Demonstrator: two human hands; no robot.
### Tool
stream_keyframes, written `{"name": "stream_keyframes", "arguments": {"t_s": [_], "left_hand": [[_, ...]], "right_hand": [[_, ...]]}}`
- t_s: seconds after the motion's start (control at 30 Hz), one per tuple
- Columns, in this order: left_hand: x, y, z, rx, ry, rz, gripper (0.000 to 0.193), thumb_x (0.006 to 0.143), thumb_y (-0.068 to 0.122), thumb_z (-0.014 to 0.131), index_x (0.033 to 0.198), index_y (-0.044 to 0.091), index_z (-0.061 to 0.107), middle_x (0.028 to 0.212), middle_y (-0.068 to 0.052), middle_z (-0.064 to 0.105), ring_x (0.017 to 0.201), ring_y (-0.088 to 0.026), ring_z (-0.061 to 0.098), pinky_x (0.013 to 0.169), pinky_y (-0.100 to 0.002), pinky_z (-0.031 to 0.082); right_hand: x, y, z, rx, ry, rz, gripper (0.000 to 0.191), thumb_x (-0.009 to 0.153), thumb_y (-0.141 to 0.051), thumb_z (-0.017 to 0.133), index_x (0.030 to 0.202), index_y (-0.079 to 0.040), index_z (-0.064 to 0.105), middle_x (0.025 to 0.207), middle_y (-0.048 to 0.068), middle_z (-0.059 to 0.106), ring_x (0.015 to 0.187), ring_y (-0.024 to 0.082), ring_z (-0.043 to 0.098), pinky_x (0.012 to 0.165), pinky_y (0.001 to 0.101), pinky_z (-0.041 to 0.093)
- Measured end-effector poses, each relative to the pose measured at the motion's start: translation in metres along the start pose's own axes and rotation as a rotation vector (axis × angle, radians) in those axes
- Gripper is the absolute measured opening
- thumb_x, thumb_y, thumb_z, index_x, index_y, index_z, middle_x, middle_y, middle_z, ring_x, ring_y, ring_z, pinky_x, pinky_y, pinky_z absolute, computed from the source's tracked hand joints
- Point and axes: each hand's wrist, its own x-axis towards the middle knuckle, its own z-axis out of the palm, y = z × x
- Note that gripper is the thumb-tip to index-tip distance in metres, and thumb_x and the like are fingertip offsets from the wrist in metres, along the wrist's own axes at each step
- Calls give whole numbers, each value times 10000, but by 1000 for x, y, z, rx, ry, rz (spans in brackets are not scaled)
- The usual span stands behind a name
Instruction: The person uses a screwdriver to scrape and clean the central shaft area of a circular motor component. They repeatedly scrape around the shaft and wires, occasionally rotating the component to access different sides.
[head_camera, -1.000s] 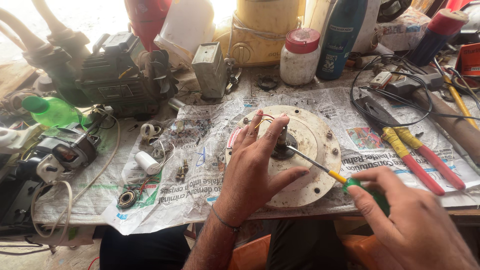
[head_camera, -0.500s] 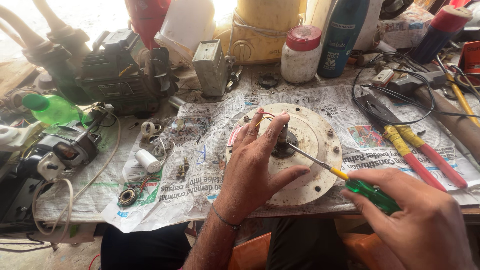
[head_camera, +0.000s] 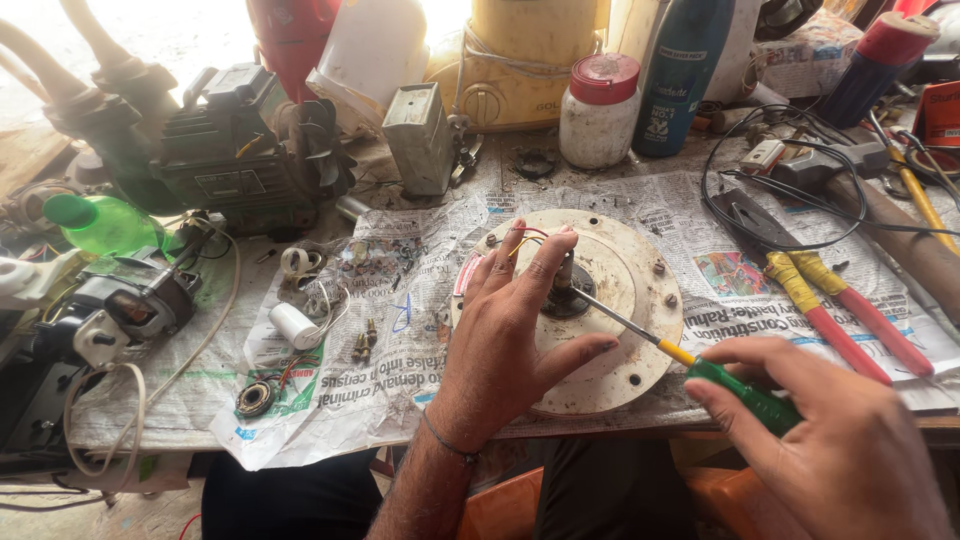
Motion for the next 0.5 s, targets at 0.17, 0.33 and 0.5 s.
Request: {"name": "stream_keyframes", "arguments": {"t_s": [0.17,0.33,0.5], "left_hand": [[1,-1,1,-2,-11,-5,920,817,509,835,1530,85,440,1436,-215,619,1533,-460,357,1205,-607,283],[0,-1,2,18,-6,-5,917,822,520,830,1534,95,440,1439,-219,613,1530,-456,364,1205,-598,297],[-1,-1,1,14,-3,4,901,837,518,816,1540,94,446,1454,-219,612,1540,-452,368,1215,-589,303]], "right_hand": [[2,7,2,160,-108,117,354,1000,-331,605,1305,-194,722,845,61,798,829,165,779,735,336,620],[1,11,3,80,82,14,482,828,-402,827,1254,-187,753,927,60,793,818,180,752,730,334,615],[0,10,1,138,-7,-14,350,967,-355,664,1259,-181,743,902,74,779,849,170,761,733,332,591]]}}
